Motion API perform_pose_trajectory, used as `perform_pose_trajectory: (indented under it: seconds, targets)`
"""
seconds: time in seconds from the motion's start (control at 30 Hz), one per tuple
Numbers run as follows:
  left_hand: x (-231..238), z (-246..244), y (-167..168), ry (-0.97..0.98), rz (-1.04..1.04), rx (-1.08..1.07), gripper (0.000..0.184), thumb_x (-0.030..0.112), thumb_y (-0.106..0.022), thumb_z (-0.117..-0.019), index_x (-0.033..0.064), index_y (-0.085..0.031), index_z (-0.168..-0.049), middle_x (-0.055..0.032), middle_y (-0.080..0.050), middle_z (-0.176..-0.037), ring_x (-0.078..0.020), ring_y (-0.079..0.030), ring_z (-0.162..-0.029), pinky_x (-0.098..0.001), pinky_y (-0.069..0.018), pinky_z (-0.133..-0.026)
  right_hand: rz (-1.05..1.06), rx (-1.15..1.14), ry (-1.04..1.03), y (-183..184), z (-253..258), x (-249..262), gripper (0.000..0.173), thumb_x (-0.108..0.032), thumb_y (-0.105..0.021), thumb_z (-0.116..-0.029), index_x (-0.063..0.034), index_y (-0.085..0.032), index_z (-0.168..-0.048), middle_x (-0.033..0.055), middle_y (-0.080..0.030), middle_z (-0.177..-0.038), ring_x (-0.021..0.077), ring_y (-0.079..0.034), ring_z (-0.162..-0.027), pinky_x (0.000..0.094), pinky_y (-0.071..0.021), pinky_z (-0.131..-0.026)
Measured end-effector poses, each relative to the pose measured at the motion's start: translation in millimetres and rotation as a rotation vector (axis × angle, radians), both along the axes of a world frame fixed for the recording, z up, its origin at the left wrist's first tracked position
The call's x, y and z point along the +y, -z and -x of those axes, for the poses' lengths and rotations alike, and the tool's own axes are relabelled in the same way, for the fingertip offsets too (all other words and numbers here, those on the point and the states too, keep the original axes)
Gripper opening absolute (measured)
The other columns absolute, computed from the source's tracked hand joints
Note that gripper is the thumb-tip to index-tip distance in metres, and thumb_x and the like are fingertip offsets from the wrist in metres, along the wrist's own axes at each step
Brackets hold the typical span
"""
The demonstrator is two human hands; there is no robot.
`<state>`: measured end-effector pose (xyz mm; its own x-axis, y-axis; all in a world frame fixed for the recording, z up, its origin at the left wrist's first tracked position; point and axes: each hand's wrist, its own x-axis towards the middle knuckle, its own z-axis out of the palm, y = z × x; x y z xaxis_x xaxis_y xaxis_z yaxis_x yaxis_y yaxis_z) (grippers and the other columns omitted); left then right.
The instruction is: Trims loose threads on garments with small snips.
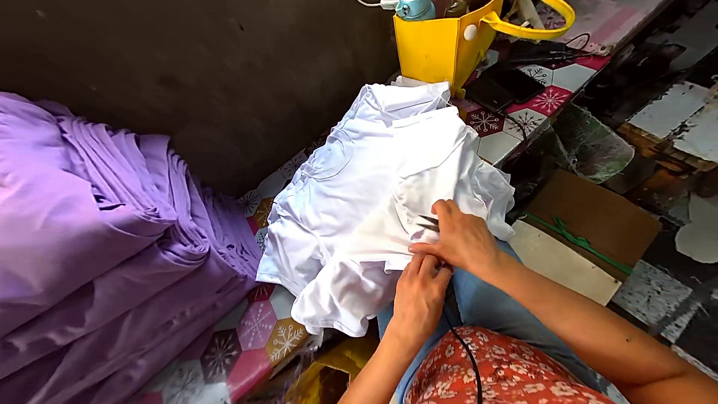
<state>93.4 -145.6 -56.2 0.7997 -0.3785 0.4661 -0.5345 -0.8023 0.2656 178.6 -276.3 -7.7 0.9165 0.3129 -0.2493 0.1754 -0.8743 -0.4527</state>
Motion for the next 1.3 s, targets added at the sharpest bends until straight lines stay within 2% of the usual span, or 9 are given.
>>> perform_pose_trajectory:
  seconds: [0.17,0.3,0.4,0.5,0.6,0.7,0.97,1.1,1.3]
  targets:
    - [6,5,7,-0.1,0.038,-0.018,0.016,-0.003,-0.064,-0.0834,0.0038,-0.077,-0.088,-0.0139,-0.074,-0.092,-0.03,-0.071,-0.082,-0.0381,-0.0584,-0.069,-0.108,-0.146,0.002,26,-7,-2,0.03,-0.023,-0.061,-0.1,0.006,-0.069,-0.101,0.0252,-0.07,-0.092,0.0428,-0.07,-0.09,0.0593,-0.0522,-0.076]
    - [38,6,6,-0.44,0.273,-0.189,0.01,0.004,-0.072,-0.0784,-0.0019,-0.069,-0.085,-0.0157,-0.067,-0.083,-0.0242,-0.067,-0.078,-0.0316,-0.0562,-0.071,-1.017,-0.365,0.45,48,6,-30,0.018,-0.008,-0.048,-0.1012,-0.0056,-0.062,-0.089,-0.0088,-0.062,-0.067,-0.0026,-0.052,-0.053,0.0183,-0.0448,-0.051]
    - [49,-7,6,-0.637,0.38,-0.316,0.014,0.007,-0.068,-0.0753,-0.0023,-0.06,-0.069,-0.0094,-0.056,-0.063,-0.0143,-0.056,-0.057,-0.026,-0.0445,-0.053,-1.328,-0.398,0.432,49,51,-23,0.022,-0.005,-0.044,-0.1019,-0.0146,-0.06,-0.09,-0.0158,-0.068,-0.073,-0.0097,-0.051,-0.054,0.0109,-0.0413,-0.05]
    - [43,-20,-11,-0.635,1.039,-0.1,0.026,-0.006,-0.052,-0.089,0.0055,-0.061,-0.067,0.0071,-0.062,-0.056,0.0029,-0.059,-0.05,-0.0156,-0.0501,-0.047,-1.453,-0.275,0.415,52,78,-13,0.027,-0.004,-0.044,-0.1026,-0.0175,-0.063,-0.091,-0.0148,-0.071,-0.076,-0.0099,-0.05,-0.052,0.0092,-0.0396,-0.048]
    - [16,-16,-44,-0.542,1.808,0.351,0.036,0.002,-0.025,-0.1074,0.0078,-0.055,-0.09,0.0018,-0.07,-0.072,-0.0067,-0.071,-0.067,-0.0243,-0.0609,-0.064,-1.427,-0.053,0.524,62,81,-5,0.027,-0.004,-0.041,-0.1032,-0.0138,-0.06,-0.087,-0.0137,-0.066,-0.07,-0.0088,-0.044,-0.048,0.0098,-0.036,-0.045]
    - [5,-2,-47,-0.34,2.081,0.511,0.032,0.003,-0.027,-0.1061,0.0074,-0.058,-0.099,-0.0047,-0.073,-0.082,-0.0142,-0.074,-0.077,-0.0306,-0.0625,-0.075,-1.153,0.103,0.486,62,72,-15,0.025,-0.009,-0.045,-0.1051,-0.007,-0.061,-0.086,-0.0104,-0.061,-0.067,-0.0065,-0.045,-0.049,0.0117,-0.0372,-0.047]
    - [8,7,-37,-0.141,2.123,0.444,0.034,0.025,-0.028,-0.1037,0.0093,-0.057,-0.11,-0.0053,-0.073,-0.09,-0.0184,-0.073,-0.085,-0.0364,-0.0593,-0.082,-0.992,-0.755,0.003,36,53,-6,0.017,-0.012,-0.065,-0.0981,0.003,-0.073,-0.099,0.0099,-0.067,-0.088,-0.0011,-0.057,-0.074,0.0083,-0.0453,-0.065]
    - [-1,7,-43,-0.339,1.806,0.382,0.034,-0.013,-0.049,-0.0963,0.0005,-0.043,-0.127,-0.0035,-0.072,-0.087,-0.0104,-0.072,-0.077,-0.0265,-0.0616,-0.078,-0.932,-0.672,-0.044,29,41,13,0.025,-0.025,-0.074,-0.0933,-0.0019,-0.077,-0.104,0.0106,-0.071,-0.098,0.0058,-0.065,-0.078,0.0164,-0.0531,-0.067]
    - [-3,9,-44,-0.469,1.688,0.314,0.029,-0.013,-0.052,-0.096,0.0029,-0.043,-0.118,0.0006,-0.069,-0.074,-0.0069,-0.07,-0.065,-0.0217,-0.0603,-0.065,-1.102,-0.489,-0.014,30,40,13,0.019,-0.013,-0.06,-0.1001,0.0028,-0.069,-0.096,0.0039,-0.069,-0.085,-0.0033,-0.058,-0.073,0.011,-0.0484,-0.067]
